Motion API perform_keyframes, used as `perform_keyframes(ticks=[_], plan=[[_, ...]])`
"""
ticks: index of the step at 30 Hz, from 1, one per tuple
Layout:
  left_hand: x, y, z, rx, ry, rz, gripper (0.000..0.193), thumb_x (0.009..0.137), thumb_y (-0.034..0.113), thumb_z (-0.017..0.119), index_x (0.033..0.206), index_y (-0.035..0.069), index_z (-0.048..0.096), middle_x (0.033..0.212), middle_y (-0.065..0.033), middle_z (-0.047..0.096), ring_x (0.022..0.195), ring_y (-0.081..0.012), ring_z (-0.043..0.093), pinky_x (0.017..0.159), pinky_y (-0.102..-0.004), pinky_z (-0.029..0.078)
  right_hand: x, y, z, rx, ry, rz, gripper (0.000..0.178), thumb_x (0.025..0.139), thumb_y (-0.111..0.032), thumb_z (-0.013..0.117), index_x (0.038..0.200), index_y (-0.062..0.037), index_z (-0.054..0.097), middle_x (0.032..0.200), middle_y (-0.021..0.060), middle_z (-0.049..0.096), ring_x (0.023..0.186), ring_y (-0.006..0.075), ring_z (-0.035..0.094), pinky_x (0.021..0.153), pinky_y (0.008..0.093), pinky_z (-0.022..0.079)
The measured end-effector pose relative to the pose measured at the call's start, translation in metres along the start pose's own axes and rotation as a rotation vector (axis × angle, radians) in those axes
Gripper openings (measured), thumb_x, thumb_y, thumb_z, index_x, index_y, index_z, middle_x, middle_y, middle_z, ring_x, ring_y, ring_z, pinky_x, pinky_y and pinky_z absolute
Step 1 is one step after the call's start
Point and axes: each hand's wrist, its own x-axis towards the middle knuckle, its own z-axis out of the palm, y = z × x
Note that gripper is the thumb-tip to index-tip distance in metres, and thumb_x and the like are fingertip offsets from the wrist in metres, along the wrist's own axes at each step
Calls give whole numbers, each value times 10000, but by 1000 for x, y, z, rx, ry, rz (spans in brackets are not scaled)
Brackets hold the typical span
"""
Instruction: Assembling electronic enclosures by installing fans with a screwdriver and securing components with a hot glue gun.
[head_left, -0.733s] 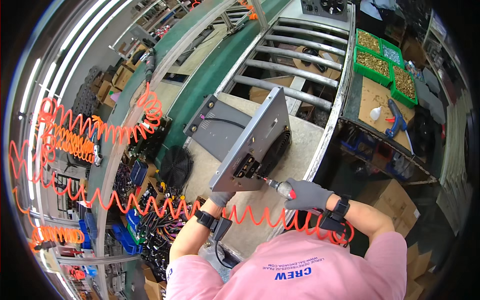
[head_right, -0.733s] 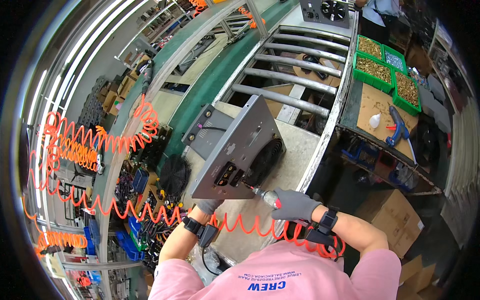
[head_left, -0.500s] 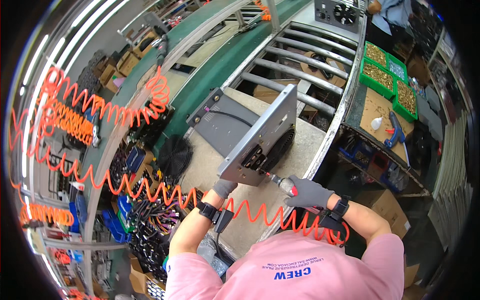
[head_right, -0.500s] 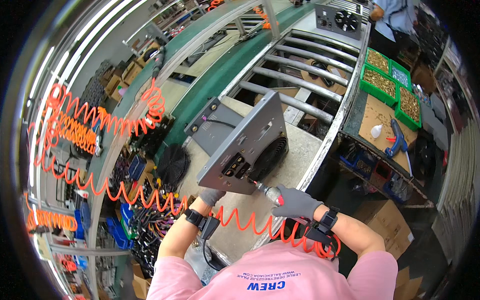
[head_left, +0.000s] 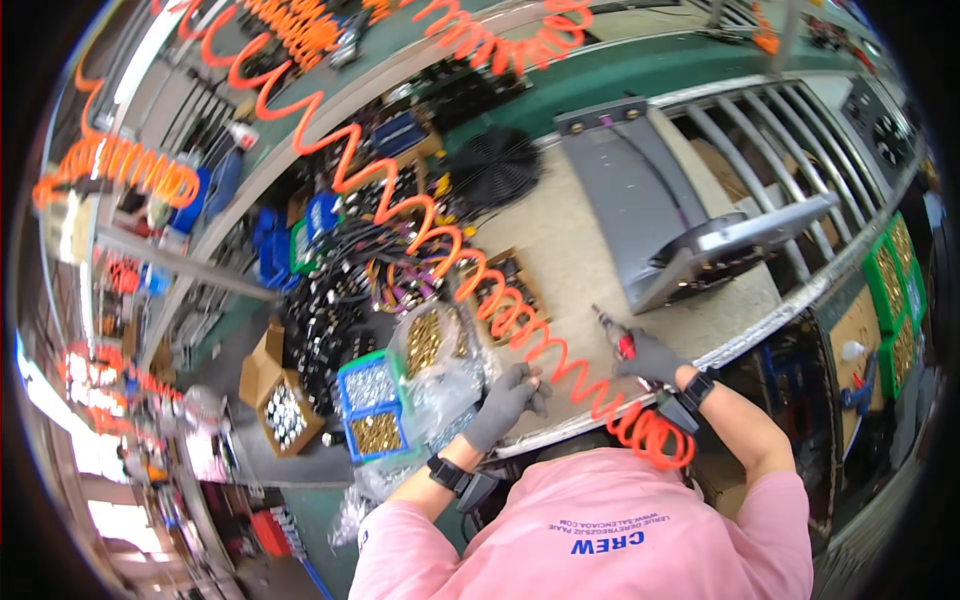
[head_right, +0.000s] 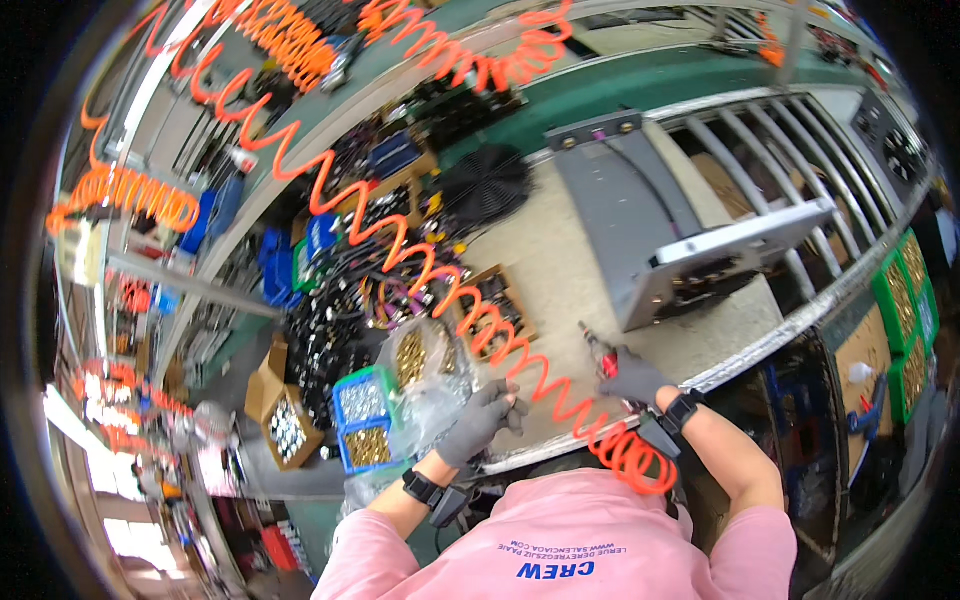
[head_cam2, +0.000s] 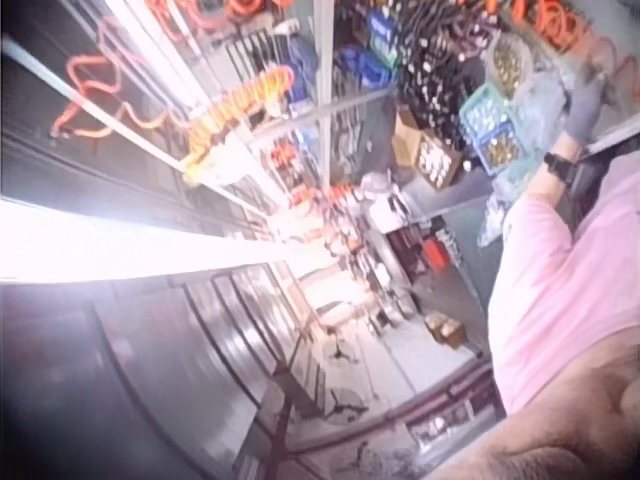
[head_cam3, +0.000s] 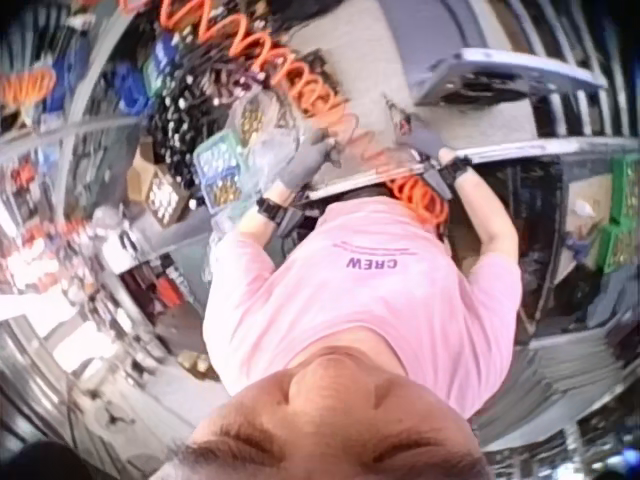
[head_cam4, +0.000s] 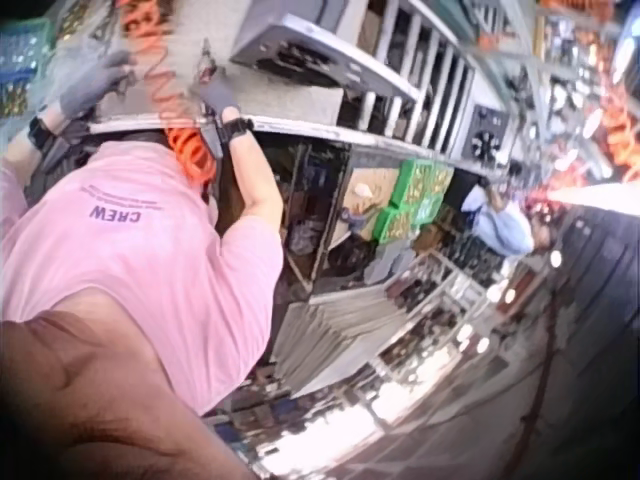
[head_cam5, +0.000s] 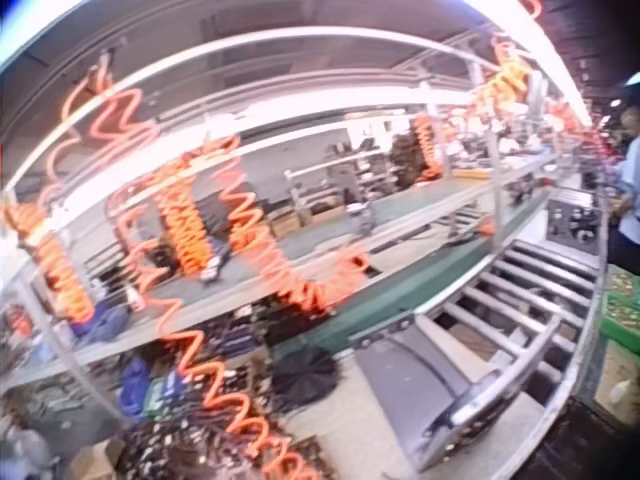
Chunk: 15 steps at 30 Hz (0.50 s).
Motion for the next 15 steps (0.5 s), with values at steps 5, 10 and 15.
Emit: perform_keyframes(ticks=[5,10,15], plan=[[-48,-18,-61,49,194,59,224,852,138,517,992,-36,534,728,-76,575,587,-131,543,545,-249,448,42,-22,10,56,144,-67,606,652,-307,666,1136,-12,449,981,225,585,912,367,575,804,388,451],[-49,0,-120,164,610,382,191,833,123,551,946,-24,596,714,-59,586,532,-106,519,518,-234,425,19,-6,4,194,321,-246,487,690,-255,636,1097,-21,507,984,166,601,906,284,593,770,357,471],[-28,2,-179,342,752,440,182,814,104,563,922,-34,612,601,-45,560,497,-100,513,471,-239,415,-69,14,-10,247,357,-167,409,735,-184,613,1083,7,518,985,166,599,912,244,587,765,318,471]])
